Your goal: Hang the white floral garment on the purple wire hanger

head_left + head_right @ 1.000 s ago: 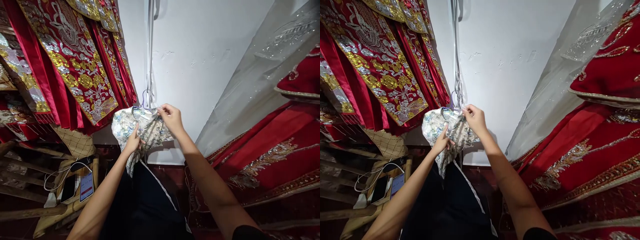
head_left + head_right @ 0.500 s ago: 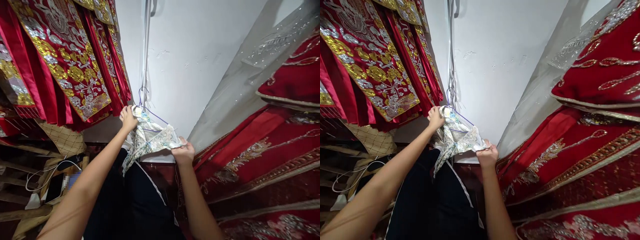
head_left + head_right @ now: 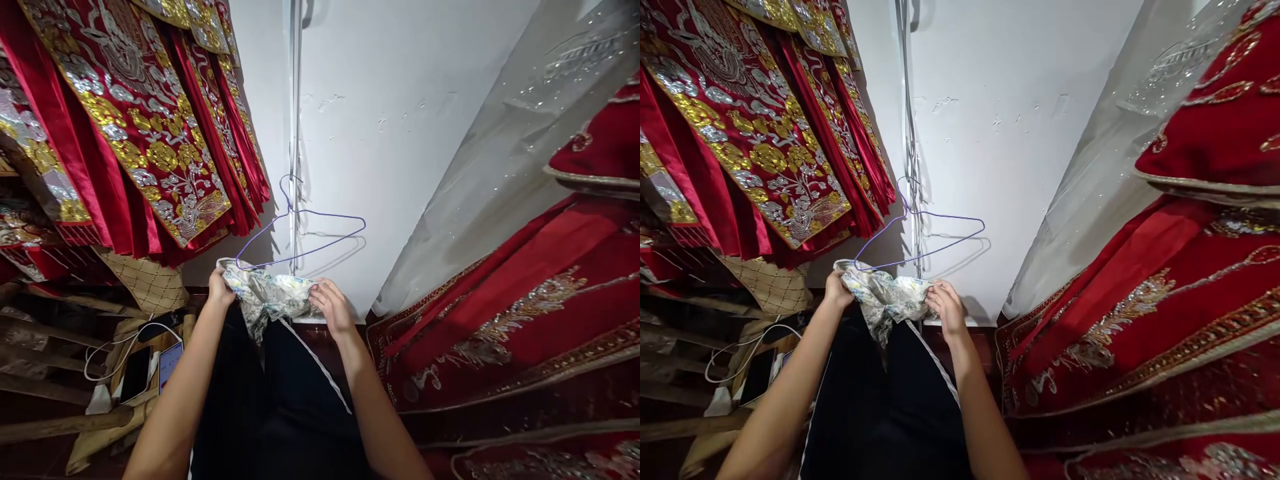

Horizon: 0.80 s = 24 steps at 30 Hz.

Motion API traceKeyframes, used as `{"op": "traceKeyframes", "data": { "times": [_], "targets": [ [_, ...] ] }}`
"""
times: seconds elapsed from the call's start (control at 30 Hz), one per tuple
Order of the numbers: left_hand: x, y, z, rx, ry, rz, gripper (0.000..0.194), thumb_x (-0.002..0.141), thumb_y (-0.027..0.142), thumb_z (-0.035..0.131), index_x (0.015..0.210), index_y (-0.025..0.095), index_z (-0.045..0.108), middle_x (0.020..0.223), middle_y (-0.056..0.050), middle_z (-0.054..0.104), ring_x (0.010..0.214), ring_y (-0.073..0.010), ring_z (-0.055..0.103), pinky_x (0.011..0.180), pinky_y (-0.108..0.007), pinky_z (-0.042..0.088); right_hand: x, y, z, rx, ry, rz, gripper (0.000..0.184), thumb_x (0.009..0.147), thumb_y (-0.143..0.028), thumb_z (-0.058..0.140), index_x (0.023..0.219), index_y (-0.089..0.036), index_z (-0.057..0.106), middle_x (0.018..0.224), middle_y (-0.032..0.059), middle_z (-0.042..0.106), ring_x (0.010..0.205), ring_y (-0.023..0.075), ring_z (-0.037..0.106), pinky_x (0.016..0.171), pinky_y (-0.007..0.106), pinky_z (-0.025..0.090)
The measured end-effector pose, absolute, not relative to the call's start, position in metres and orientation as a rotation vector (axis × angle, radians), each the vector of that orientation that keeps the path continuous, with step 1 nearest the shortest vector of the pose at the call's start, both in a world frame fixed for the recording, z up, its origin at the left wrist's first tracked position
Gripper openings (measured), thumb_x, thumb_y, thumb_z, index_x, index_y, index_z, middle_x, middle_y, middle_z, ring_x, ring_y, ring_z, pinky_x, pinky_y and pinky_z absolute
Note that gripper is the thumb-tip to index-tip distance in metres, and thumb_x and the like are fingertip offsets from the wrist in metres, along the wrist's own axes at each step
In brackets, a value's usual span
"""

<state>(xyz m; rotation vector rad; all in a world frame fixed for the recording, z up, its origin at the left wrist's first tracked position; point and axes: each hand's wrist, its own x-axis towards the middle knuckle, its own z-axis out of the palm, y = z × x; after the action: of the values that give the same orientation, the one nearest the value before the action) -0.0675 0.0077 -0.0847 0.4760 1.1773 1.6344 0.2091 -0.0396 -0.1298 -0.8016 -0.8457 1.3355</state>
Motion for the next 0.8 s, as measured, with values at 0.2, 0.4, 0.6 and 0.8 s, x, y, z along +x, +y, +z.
{"op": "traceKeyframes", "data": {
  "times": [0.2,0.4,0.6,0.8],
  "targets": [
    [-0.024,-0.043,-0.112,0.436,1.051,1.652,0.023,0.081,0.029,0.050,0.092,0.016,0.065,0.086,-0.008,0.071,0.087,-0.0233,0.068,0.080,-0.034,0.054,0.166,-0.053,-0.134,-1.040,-1.012,1.389,0.028,0.073,-0.036,0.076,0.097,-0.022,0.069,0.079,0.0029,0.067,0.070,0.0175,0.058,0.062,0.028,0.048],
    [0.045,-0.126,-0.080,1.204,1.052,1.412,0.026,0.086,0.033,0.065,0.109,0.023,0.073,0.137,-0.007,0.062,0.131,-0.0293,0.052,0.109,-0.042,0.042,0.157,-0.073,-0.106,-0.901,-0.973,1.673,0.051,0.085,-0.068,0.054,0.082,-0.019,0.069,0.075,0.0082,0.069,0.069,0.0221,0.064,0.062,0.033,0.050],
    [0.035,-0.135,-0.039,1.650,1.261,1.385,0.035,0.100,0.042,0.048,0.129,0.030,0.062,0.149,-0.004,0.049,0.141,-0.0239,0.040,0.119,-0.042,0.030,0.179,-0.091,-0.052,-0.736,-0.847,1.721,0.032,0.082,-0.049,0.069,0.099,-0.022,0.070,0.094,0.0059,0.072,0.092,0.0246,0.066,0.078,0.032,0.050],
    [0.006,-0.089,-0.044,1.788,1.026,0.904,0.066,0.102,0.057,0.011,0.131,0.022,0.058,0.127,-0.010,0.065,0.122,-0.0256,0.057,0.112,-0.045,0.039,0.191,-0.081,-0.012,-0.703,-1.542,1.979,0.024,0.072,-0.028,0.080,0.092,-0.018,0.070,0.085,0.0007,0.066,0.073,0.0144,0.059,0.066,0.025,0.044]
  ]
}}
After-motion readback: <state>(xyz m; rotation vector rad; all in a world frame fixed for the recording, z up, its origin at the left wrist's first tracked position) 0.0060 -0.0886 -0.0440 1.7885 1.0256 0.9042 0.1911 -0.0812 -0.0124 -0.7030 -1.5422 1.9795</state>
